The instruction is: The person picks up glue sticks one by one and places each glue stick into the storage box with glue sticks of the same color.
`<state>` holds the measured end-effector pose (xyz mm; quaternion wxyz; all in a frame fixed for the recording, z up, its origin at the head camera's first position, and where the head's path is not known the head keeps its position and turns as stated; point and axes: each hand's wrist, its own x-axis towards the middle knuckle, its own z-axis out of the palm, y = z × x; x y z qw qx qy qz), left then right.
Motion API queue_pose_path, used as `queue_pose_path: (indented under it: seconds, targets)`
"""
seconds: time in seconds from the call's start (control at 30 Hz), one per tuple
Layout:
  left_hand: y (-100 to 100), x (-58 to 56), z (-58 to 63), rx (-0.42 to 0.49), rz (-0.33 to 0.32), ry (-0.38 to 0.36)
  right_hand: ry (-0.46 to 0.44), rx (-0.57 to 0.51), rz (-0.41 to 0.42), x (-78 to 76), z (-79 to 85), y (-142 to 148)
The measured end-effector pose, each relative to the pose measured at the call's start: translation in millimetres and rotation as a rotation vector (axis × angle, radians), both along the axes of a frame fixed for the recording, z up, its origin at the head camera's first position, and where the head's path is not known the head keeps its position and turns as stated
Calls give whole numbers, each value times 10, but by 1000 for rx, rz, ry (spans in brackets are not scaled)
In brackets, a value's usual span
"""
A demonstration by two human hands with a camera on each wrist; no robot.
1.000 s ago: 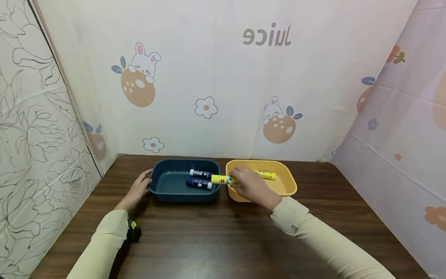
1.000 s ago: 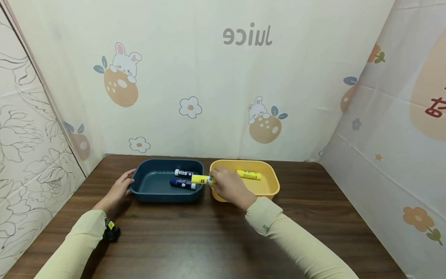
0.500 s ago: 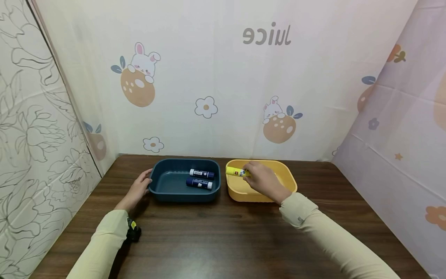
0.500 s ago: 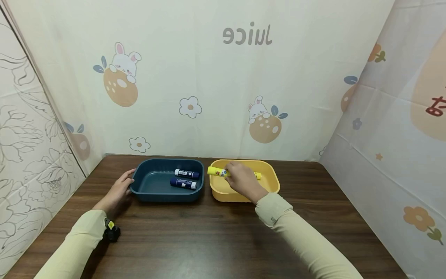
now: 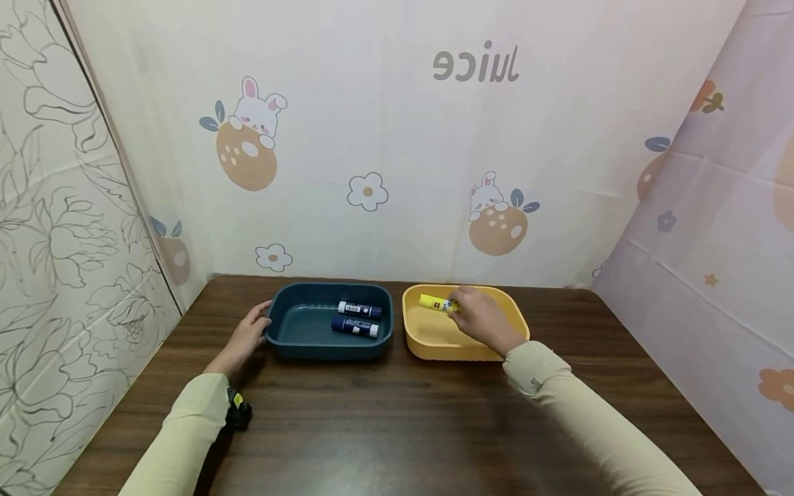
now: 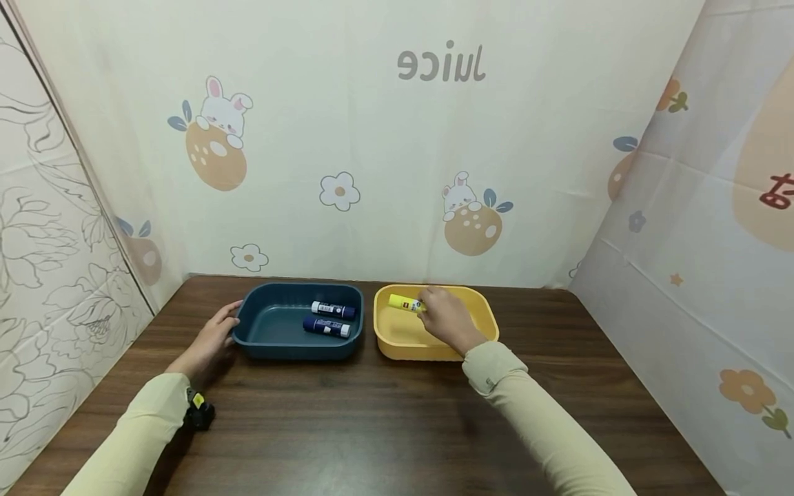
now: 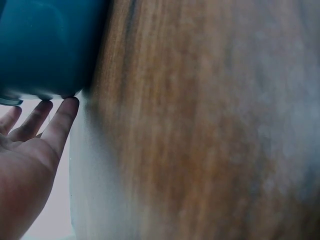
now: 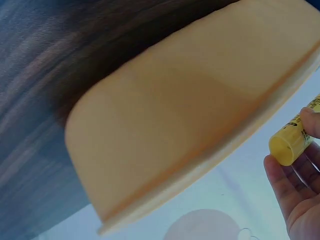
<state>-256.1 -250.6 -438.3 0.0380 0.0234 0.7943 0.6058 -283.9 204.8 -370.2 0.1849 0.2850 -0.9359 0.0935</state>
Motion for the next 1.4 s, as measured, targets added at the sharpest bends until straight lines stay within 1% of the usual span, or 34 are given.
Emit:
queue_pose_path:
  seconds: [0.27, 0.5, 0.67, 0.9, 1.1, 1.3, 1.4]
  targets:
    - [4, 17, 3, 14, 3, 1, -52, 19, -37, -87, -175, 50]
    - [5, 27, 24, 12, 2, -5, -112, 49, -42, -161, -278, 72]
    - [3, 28, 24, 13, 4, -15, -176, 46, -53, -219, -315, 57]
    - [-4, -6, 12, 17, 5, -28, -242, 51, -41, -310, -356, 25]
    - [7, -18, 9, 16, 9, -37, -285, 63, -35, -343, -395, 25]
    - [15, 0, 28, 12, 10, -31, -319, 65, -23, -374, -447, 33]
    - [16, 6, 31, 8, 17, -28, -341, 67, -36, -385, -451, 27]
